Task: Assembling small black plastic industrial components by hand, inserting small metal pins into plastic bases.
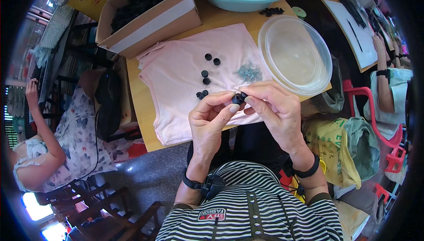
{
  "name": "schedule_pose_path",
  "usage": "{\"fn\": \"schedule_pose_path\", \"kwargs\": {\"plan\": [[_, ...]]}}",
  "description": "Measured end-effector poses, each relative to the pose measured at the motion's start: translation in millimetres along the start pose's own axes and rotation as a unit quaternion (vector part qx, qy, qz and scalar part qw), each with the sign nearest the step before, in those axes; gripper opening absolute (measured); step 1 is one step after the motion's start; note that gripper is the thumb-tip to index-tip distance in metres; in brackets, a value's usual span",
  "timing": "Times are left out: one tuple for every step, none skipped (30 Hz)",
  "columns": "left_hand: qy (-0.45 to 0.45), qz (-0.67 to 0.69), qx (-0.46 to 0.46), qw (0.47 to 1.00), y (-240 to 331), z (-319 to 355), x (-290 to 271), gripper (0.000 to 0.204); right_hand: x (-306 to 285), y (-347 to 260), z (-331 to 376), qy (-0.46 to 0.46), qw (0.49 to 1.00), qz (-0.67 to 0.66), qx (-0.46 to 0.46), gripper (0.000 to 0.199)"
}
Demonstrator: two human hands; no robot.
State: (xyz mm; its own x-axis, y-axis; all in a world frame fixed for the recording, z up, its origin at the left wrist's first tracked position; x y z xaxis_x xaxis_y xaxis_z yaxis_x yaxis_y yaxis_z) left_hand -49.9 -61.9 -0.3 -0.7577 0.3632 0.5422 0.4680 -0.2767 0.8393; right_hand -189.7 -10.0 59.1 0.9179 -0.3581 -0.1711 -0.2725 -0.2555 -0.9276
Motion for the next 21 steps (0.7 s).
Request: {"fn": "schedule_pose_path", "kwargs": {"plan": [[-0.002,0.004,0.001,1.000,0,0,0,0.023,0,-3,0,-0.003,0.999,0.030,-0.019,0.016],[-0.002,0.004,0.002,1.000,0,1,-1,0.023,0,-4,0,-0.003,0.999,0.030,-0.020,0.016],[-0.002,-0.020,0.027,0.999,3,1,0,0.023,-1,-10,-1,-0.009,0.996,0.072,-0.053,0.016],[-0.003,-0.044,0.051,0.998,5,2,1,0.023,0,-14,-1,-0.014,0.990,0.114,-0.086,0.016],[-0.002,-0.044,0.051,0.998,5,2,1,0.023,1,-14,0,-0.014,0.990,0.115,-0.086,0.016],[-0.005,-0.042,0.047,0.998,4,3,1,0.023,1,-12,2,-0.012,0.992,0.104,-0.066,0.016],[-0.008,-0.040,0.042,0.998,4,4,2,0.022,1,-9,3,-0.009,0.995,0.093,-0.045,0.016],[-0.007,-0.040,0.042,0.998,3,5,1,0.022,1,-8,3,-0.010,0.995,0.093,-0.045,0.016],[-0.003,-0.031,0.033,0.999,1,5,-1,0.022,2,-10,4,-0.015,0.991,0.113,-0.068,0.016],[0.000,-0.022,0.023,0.999,-1,5,-2,0.021,3,-11,5,-0.021,0.987,0.132,-0.091,0.017],[0.000,-0.022,0.023,0.999,0,5,-2,0.021,3,-12,4,-0.021,0.987,0.132,-0.091,0.017],[-0.001,-0.019,0.024,1.000,1,5,-1,0.021,3,-14,4,-0.030,0.983,0.146,-0.109,0.018],[-0.001,-0.016,0.024,1.000,1,5,-1,0.021,4,-17,4,-0.038,0.978,0.160,-0.126,0.019],[-0.002,-0.016,0.024,1.000,1,4,-2,0.021,4,-17,4,-0.038,0.978,0.160,-0.126,0.019],[-0.008,-0.020,0.028,0.999,1,4,-2,0.020,3,-17,4,-0.044,0.978,0.162,-0.128,0.020],[-0.014,-0.025,0.032,0.999,2,4,-1,0.020,3,-17,4,-0.051,0.977,0.163,-0.130,0.020],[-0.015,-0.025,0.033,0.999,2,4,-1,0.020,2,-17,4,-0.051,0.977,0.163,-0.131,0.020],[-0.018,-0.026,0.032,0.999,2,5,0,0.020,1,-13,4,-0.055,0.982,0.146,-0.109,0.021],[-0.022,-0.027,0.031,0.999,3,5,1,0.019,1,-10,4,-0.060,0.986,0.128,-0.086,0.021],[-0.024,-0.026,0.031,0.999,3,5,1,0.019,0,-10,4,-0.059,0.986,0.129,-0.087,0.021],[-0.023,-0.031,0.033,0.999,3,6,2,0.019,0,-12,4,-0.065,0.982,0.144,-0.102,0.023]]}}
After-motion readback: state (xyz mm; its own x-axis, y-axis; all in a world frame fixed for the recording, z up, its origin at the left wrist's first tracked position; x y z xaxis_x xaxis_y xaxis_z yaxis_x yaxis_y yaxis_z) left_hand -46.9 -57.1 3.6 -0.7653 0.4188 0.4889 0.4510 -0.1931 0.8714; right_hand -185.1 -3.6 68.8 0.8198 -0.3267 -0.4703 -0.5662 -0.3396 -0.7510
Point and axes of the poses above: each hand's wrist, its own z-axis away from the middle knuckle, its own x-axis out of the palm, y = z × x, the point moved 6 cm from there along -z, towards the middle knuckle, and after that the axes turned 1 degree about -x, right-handed, at the moved point
